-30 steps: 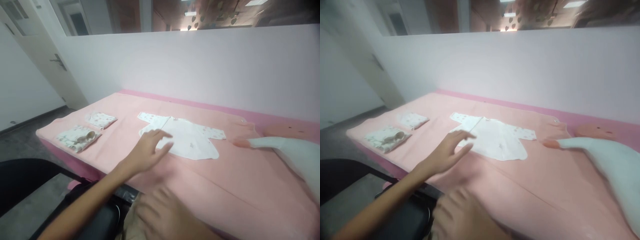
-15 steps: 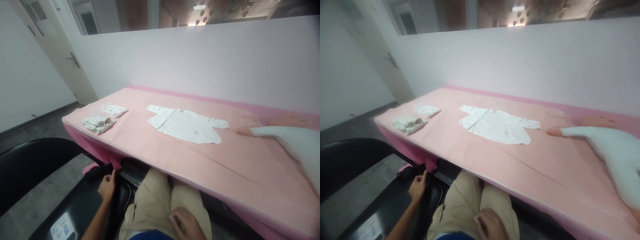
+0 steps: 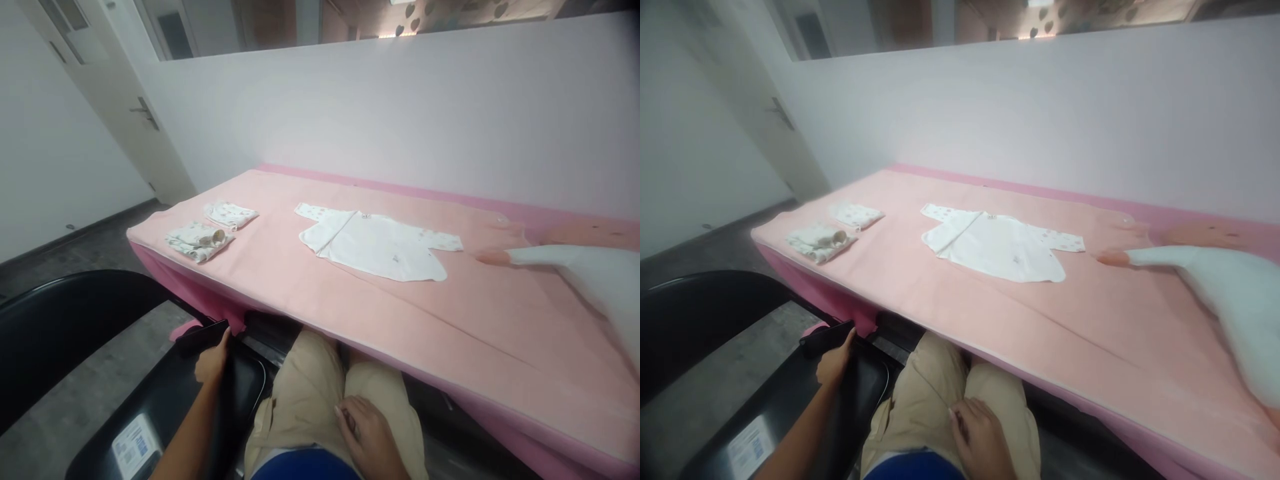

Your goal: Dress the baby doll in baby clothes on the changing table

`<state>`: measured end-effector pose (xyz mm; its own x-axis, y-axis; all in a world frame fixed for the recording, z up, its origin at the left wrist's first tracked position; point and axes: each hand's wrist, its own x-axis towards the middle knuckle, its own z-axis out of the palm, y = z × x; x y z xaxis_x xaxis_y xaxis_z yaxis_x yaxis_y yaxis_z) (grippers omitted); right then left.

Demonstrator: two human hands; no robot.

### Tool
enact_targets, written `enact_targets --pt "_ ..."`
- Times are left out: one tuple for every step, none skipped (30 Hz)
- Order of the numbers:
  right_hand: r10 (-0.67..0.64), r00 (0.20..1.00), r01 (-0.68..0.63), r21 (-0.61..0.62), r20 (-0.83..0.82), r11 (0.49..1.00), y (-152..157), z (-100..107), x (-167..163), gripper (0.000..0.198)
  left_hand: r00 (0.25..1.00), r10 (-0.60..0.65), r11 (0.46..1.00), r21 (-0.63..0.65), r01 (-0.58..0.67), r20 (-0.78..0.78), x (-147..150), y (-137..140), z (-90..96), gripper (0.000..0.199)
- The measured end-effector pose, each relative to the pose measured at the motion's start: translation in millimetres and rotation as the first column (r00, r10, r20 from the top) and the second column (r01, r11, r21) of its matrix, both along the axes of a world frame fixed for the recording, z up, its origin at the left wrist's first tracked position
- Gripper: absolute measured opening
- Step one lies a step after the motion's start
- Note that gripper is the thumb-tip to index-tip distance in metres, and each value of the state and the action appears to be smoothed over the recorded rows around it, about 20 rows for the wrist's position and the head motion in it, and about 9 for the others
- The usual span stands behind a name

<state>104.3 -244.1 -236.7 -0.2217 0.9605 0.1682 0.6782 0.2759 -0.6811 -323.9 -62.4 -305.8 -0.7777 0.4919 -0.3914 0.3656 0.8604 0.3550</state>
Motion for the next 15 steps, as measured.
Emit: enact_targets --pt "0.000 1.000 0.000 -0.003 0.005 1.000 -0.3 -0.3 -0.1 0.027 1.000 0.009 1.000 -0.016 -0.009 -0.002 -1.4 1.9 0.7 0.102" --pt "0.000 1.000 0.000 -0.003 0.009 1.000 -0.4 -0.4 -0.2 0.026 1.000 0.015 0.999 -0.028 -0.016 -0.009 -2.5 3.3 1.1 0.104" --pt "-0.002 1.000 0.002 0.000 0.011 1.000 -0.4 -0.4 -0.4 0.026 1.000 0.017 0.999 -0.035 -0.018 -0.017 -3.4 4.3 1.0 0.105" --pt "-0.003 1.000 0.003 0.008 0.014 1.000 -0.2 -0.1 -0.7 0.026 1.000 0.013 0.999 -0.039 -0.014 -0.023 -4.2 5.0 0.6 0.105" --pt "-0.006 1.000 0.005 0.020 0.018 1.000 -0.1 0.4 -0.9 0.026 1.000 0.009 0.999 -0.041 -0.010 -0.027 -4.8 5.5 -0.1 0.104" --pt "-0.007 1.000 0.007 0.031 0.022 0.999 0.0 1.0 -1.3 0.027 1.000 0.006 0.999 -0.040 -0.007 -0.027 -5.4 5.9 -1.0 0.103" --pt "-0.010 1.000 0.009 0.040 0.025 0.999 0.1 1.9 -1.6 0.028 1.000 0.005 0.999 -0.039 -0.006 -0.024 -5.8 6.4 -2.1 0.103" --pt "-0.014 1.000 0.013 0.047 0.026 0.999 0.1 2.9 -1.8 0.028 1.000 0.013 0.999 -0.038 -0.014 -0.023 -6.3 6.9 -3.2 0.103" --pt "-0.016 1.000 0.015 0.052 0.025 0.999 0.1 3.8 -2.1 0.029 0.999 0.028 0.999 -0.037 -0.029 -0.026 -6.7 7.6 -4.2 0.105" --pt "-0.018 1.000 0.016 0.058 0.023 0.998 0.1 4.6 -2.2 0.029 0.998 0.046 0.998 -0.036 -0.047 -0.032 -7.1 8.3 -5.0 0.107" --pt "-0.018 1.000 0.016 0.063 0.022 0.998 0.2 5.2 -2.3 0.029 0.998 0.061 0.997 -0.035 -0.062 -0.035 -7.6 9.1 -5.5 0.110" --pt "-0.017 1.000 0.016 0.069 0.024 0.997 0.3 5.6 -2.4 0.029 0.997 0.068 0.997 -0.036 -0.069 -0.033 -8.0 9.8 -5.7 0.113" --pt "-0.018 0.999 0.016 0.078 0.030 0.997 0.4 5.8 -2.5 0.029 0.998 0.065 0.997 -0.038 -0.066 -0.026 -8.5 10.4 -5.6 0.114" --pt "-0.019 0.999 0.016 0.087 0.037 0.996 0.7 5.8 -2.5 0.030 0.998 0.059 0.997 -0.039 -0.059 -0.016 -8.9 10.8 -5.2 0.114" --pt "-0.021 0.999 0.017 0.094 0.043 0.995 0.9 5.8 -2.6 0.030 0.999 0.052 0.998 -0.040 -0.053 -0.008 -9.2 10.9 -4.6 0.113"
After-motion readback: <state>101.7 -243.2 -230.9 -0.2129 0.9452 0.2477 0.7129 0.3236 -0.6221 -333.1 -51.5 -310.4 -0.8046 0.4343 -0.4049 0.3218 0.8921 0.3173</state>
